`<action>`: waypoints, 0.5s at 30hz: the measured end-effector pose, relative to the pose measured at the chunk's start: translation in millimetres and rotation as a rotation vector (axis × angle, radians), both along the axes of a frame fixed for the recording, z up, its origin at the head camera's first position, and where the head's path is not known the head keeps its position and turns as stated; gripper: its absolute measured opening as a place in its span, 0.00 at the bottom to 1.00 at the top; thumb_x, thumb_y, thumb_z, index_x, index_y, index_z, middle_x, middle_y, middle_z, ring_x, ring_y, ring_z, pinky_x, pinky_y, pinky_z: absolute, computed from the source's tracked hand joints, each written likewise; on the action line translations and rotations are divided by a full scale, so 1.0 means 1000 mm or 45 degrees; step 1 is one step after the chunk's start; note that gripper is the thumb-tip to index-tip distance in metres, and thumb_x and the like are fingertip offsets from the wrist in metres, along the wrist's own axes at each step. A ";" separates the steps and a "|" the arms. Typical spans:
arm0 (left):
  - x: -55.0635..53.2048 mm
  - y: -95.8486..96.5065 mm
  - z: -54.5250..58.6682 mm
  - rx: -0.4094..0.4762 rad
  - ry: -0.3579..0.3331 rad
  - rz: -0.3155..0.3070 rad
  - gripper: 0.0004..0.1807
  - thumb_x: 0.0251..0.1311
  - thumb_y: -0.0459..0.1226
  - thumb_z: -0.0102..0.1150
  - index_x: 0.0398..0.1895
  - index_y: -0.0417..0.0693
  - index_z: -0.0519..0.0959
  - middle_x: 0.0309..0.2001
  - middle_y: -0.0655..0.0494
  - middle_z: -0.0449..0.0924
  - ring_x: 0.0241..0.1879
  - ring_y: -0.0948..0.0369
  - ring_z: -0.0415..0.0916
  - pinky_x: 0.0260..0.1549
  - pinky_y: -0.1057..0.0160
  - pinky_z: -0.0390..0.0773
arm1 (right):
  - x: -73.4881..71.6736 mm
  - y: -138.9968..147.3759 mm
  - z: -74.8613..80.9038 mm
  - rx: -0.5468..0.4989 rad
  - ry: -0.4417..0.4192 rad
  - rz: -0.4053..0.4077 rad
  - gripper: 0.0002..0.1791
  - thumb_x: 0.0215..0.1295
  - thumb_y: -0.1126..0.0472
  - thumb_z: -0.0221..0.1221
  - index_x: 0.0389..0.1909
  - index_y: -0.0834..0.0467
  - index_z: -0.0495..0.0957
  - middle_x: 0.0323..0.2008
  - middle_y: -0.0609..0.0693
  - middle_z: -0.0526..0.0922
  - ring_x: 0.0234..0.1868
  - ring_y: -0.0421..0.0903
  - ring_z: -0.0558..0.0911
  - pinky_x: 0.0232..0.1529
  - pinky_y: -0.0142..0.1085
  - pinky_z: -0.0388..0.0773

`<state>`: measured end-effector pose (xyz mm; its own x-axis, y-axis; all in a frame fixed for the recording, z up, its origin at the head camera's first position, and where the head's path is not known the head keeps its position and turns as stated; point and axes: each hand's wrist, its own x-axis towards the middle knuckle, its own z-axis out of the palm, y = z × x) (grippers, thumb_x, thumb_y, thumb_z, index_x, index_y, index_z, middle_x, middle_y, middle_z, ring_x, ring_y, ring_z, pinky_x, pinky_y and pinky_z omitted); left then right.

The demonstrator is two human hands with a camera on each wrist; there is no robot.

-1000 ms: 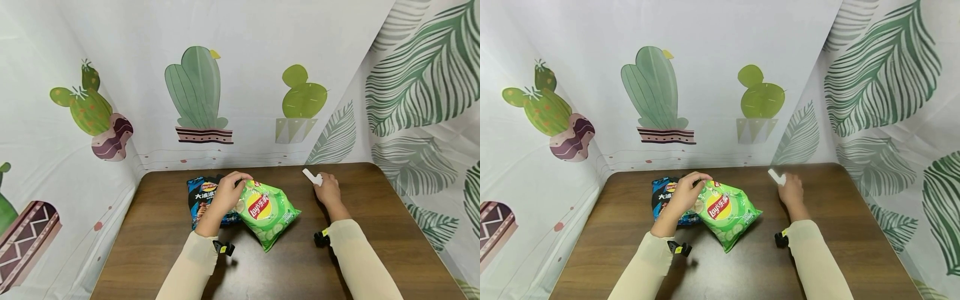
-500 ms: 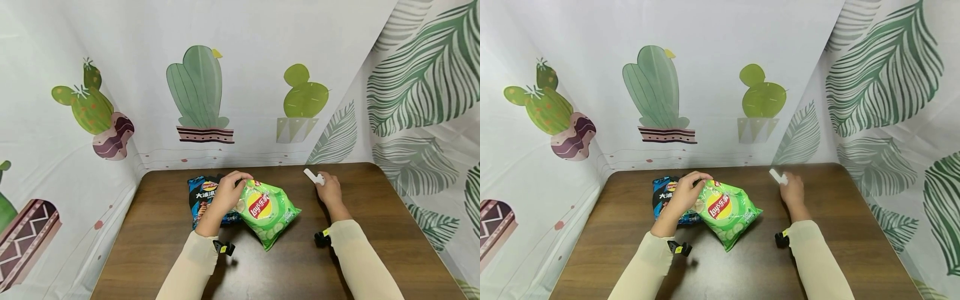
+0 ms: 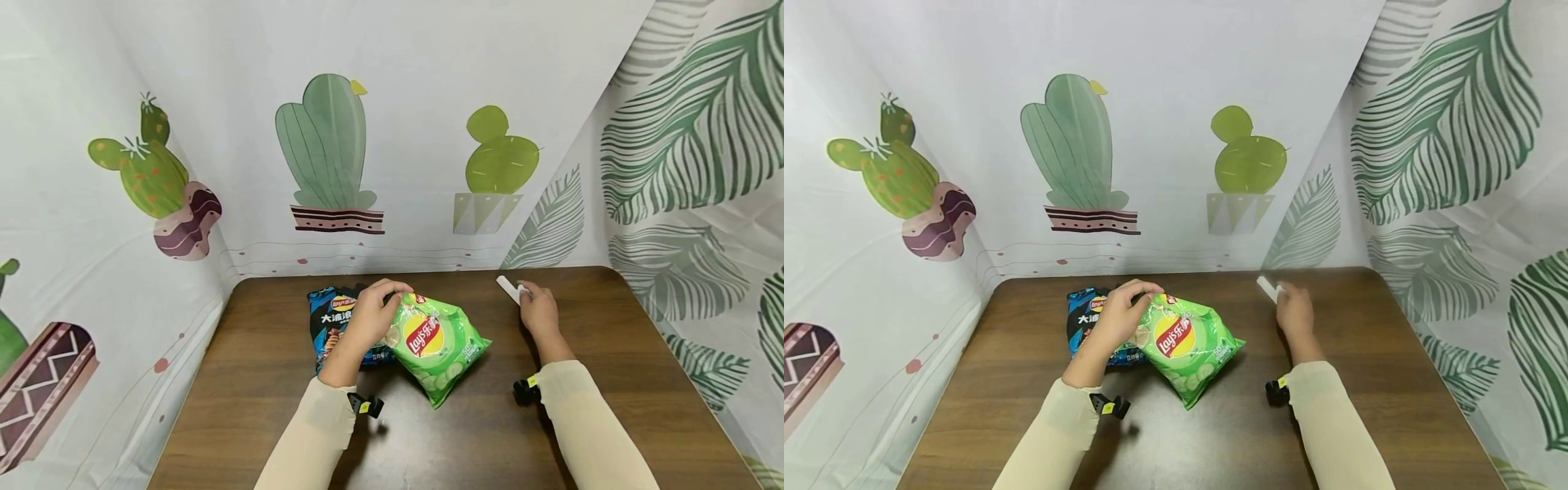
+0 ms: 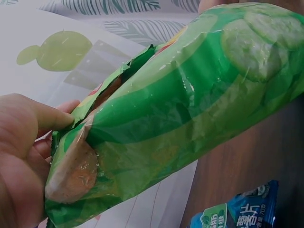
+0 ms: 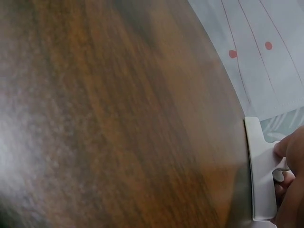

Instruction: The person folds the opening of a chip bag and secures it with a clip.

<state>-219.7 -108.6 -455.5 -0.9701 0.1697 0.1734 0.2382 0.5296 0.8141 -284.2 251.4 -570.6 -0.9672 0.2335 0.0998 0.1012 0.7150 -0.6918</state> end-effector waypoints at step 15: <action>0.002 0.000 0.000 0.013 0.032 -0.017 0.12 0.74 0.37 0.53 0.49 0.59 0.86 0.50 0.60 0.84 0.51 0.58 0.79 0.42 0.57 0.74 | 0.002 0.000 -0.001 -0.068 0.069 -0.027 0.21 0.74 0.61 0.54 0.65 0.60 0.75 0.60 0.71 0.77 0.62 0.69 0.74 0.63 0.60 0.69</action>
